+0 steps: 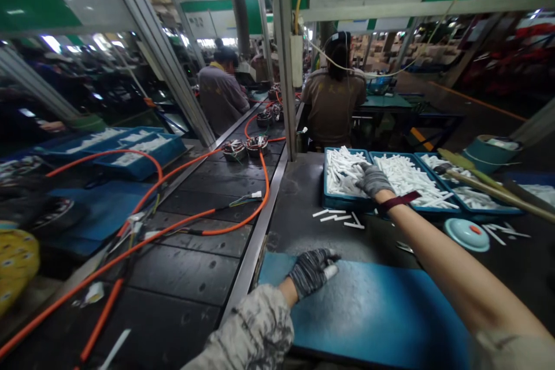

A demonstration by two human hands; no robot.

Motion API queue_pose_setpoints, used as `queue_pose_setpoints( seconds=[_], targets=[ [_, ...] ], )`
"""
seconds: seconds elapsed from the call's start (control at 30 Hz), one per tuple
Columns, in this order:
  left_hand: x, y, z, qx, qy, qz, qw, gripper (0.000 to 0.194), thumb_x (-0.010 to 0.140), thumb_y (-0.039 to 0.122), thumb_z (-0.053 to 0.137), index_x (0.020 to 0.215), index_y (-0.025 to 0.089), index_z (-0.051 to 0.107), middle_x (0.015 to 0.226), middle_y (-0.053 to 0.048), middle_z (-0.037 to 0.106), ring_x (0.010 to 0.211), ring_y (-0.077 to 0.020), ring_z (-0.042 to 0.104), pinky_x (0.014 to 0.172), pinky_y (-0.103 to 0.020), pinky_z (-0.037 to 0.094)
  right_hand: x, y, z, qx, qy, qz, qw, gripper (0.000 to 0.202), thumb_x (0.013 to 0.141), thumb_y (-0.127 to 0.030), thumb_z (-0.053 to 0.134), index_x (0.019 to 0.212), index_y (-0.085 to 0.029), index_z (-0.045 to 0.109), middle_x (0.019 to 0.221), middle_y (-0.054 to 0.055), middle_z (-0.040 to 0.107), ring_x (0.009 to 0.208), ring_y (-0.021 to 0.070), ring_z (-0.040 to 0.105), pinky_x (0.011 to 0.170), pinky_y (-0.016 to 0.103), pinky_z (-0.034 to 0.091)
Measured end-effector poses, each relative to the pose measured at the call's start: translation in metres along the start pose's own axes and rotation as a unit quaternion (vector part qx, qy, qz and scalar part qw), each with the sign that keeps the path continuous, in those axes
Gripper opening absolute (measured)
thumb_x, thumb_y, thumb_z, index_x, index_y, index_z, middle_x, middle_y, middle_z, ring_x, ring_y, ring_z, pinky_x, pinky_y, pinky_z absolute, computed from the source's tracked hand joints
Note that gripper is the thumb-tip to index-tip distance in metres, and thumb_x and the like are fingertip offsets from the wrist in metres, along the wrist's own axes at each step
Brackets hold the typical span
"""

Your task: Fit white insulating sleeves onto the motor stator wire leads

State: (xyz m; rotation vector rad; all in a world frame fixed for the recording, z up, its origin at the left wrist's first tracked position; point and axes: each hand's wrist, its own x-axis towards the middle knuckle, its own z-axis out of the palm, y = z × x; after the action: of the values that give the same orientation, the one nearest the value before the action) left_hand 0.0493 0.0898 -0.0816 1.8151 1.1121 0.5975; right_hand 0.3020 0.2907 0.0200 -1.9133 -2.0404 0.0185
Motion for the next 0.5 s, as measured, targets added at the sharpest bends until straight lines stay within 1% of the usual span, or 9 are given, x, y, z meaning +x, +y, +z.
queue_pose_setpoints(
  seconds=[0.1,0.17,0.23,0.37,0.43,0.5],
  targets=[
    [0.0,0.0,0.0,-0.007,-0.003,-0.002,1.0,0.035,0.092,0.024,0.066,0.126,0.02,0.073,0.114,-0.005,0.08,0.103,-0.0174,0.075,0.099,-0.03,0.058,-0.019,0.011,-0.015,-0.012,0.0,0.014,1.0,0.056,0.088,-0.034,0.078,0.139,-0.018,0.061,0.134,0.013,0.065,0.116,0.028,0.067,0.102,0.043,0.057],
    [0.0,0.0,0.0,-0.011,-0.004,-0.003,1.0,0.035,0.092,0.024,0.066,0.126,0.02,0.073,0.115,-0.005,0.08,0.103,-0.0172,0.075,0.099,-0.03,0.058,-0.041,0.013,-0.022,-0.011,-0.001,0.007,1.0,0.065,0.082,-0.031,0.081,0.142,-0.018,0.06,0.134,0.013,0.065,0.114,0.0283,0.068,0.101,0.038,0.057],
    [0.0,0.0,0.0,-0.011,-0.003,-0.003,1.0,0.035,0.092,0.024,0.066,0.127,0.021,0.073,0.116,-0.005,0.08,0.102,-0.0171,0.075,0.099,-0.03,0.058,-0.069,0.009,-0.026,-0.013,-0.009,-0.013,1.0,0.064,0.082,-0.031,0.078,0.143,-0.02,0.061,0.134,0.013,0.065,0.111,0.028,0.069,0.099,0.038,0.057],
    [-0.001,-0.001,0.002,-0.003,0.005,-0.005,1.0,0.036,0.092,0.024,0.066,0.128,0.02,0.072,0.116,-0.005,0.08,0.103,-0.0175,0.075,0.098,-0.03,0.059,-0.121,-0.005,-0.021,-0.052,-0.052,-0.074,0.995,0.057,0.088,-0.029,0.068,0.145,-0.024,0.062,0.139,0.015,0.062,0.118,0.0324,0.065,0.103,0.045,0.055],
    [-0.002,-0.002,0.002,0.003,0.008,-0.006,1.0,0.036,0.092,0.024,0.067,0.128,0.021,0.072,0.116,-0.005,0.08,0.103,-0.0174,0.075,0.099,-0.031,0.059,-0.137,-0.012,-0.015,-0.063,-0.08,-0.077,0.992,0.057,0.089,-0.028,0.068,0.145,-0.026,0.063,0.145,0.015,0.061,0.125,0.0349,0.063,0.106,0.048,0.053],
    [-0.002,-0.002,0.002,0.007,0.011,-0.007,1.0,0.036,0.092,0.024,0.067,0.128,0.022,0.072,0.116,-0.004,0.08,0.103,-0.0173,0.075,0.099,-0.031,0.059,-0.145,-0.018,-0.008,-0.075,-0.118,-0.067,0.988,0.06,0.088,-0.027,0.069,0.148,-0.025,0.061,0.151,0.017,0.057,0.132,0.0379,0.059,0.109,0.05,0.051]
  ],
)
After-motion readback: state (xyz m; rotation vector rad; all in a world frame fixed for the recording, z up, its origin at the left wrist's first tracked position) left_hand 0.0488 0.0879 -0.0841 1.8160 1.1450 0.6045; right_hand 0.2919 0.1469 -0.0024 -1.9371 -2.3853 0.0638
